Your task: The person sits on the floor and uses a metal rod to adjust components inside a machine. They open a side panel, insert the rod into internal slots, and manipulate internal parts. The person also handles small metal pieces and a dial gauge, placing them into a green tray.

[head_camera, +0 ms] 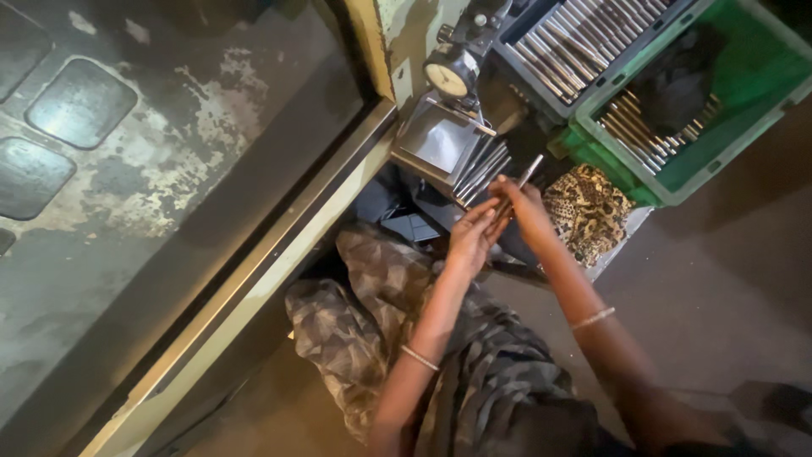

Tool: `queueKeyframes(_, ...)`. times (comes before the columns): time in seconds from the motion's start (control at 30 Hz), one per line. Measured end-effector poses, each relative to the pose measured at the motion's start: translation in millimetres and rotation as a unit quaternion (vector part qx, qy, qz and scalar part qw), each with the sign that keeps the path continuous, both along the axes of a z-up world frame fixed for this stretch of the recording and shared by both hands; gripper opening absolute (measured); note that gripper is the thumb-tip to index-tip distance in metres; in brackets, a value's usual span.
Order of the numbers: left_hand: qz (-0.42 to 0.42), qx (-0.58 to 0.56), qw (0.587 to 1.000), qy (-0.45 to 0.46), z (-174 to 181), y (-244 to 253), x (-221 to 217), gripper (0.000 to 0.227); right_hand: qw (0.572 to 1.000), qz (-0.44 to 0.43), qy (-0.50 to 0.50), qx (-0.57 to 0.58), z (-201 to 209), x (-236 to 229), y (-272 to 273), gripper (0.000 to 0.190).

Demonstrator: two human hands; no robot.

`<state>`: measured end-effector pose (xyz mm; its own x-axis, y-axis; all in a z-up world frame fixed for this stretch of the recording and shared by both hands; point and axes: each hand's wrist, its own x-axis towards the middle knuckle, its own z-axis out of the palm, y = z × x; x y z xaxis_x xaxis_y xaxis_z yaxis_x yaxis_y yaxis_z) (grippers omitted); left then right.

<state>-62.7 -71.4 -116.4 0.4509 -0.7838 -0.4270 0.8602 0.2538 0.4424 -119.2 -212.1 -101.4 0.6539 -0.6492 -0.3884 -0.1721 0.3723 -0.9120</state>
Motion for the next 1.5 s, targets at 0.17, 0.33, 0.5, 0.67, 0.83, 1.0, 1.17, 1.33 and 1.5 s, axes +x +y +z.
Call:
queueKeyframes(0.17, 0.025, -0.029, 0.999, -0.017, 45.6, 27.7, 22.9, 0.038, 0.938, 0.095, 0.060, -0.328, 94.1, -3.4, 36.8, 0.032)
queueKeyframes(0.33, 0.040, -0.077, 0.996, -0.028, 100.1, 37.5, 29.0, 0.038, 0.858, 0.134, 0.061, -0.493, 183.4, 9.7, 70.4, 0.026)
queueKeyframes(0.5, 0.144, 0.037, 0.932, -0.331, 172.4, 56.4, 27.5, 0.043, 0.808, 0.150, -0.006, -0.569, 229.8, 22.3, 94.0, 0.019)
queueKeyframes(0.67, 0.193, 0.097, 0.823, -0.525, 242.4, 87.9, 21.9, 0.040, 0.837, 0.183, 0.021, -0.514, 247.9, 25.9, 107.4, 0.019)
queueKeyframes(0.83, 0.143, 0.181, 0.681, -0.695, 282.6, 107.2, 22.3, 0.037, 0.797, 0.198, -0.092, -0.563, 251.6, 29.7, 115.0, 0.038)
queueKeyframes(1.0, 0.159, 0.183, 0.668, -0.703, 287.2, 112.4, 23.1, 0.025, 0.853, 0.203, -0.140, -0.461, 247.6, 35.1, 127.7, 0.020)
queueKeyframes(1.17, 0.265, 0.047, 0.868, -0.417, 287.4, 134.6, 38.5, 0.030, 0.888, 0.266, -0.102, -0.361, 254.1, 39.7, 135.6, 0.050)
queueKeyframes(1.33, 0.357, 0.041, 0.877, -0.319, 283.2, 157.8, 64.6, 0.037, 0.927, 0.264, -0.256, -0.076, 258.0, 31.9, 156.1, 0.034)
queueKeyframes(1.5, 0.349, 0.082, 0.882, -0.305, 291.4, 165.5, 68.0, 0.043, 0.880, 0.270, -0.284, -0.268, 277.6, 57.4, 175.6, 0.030)
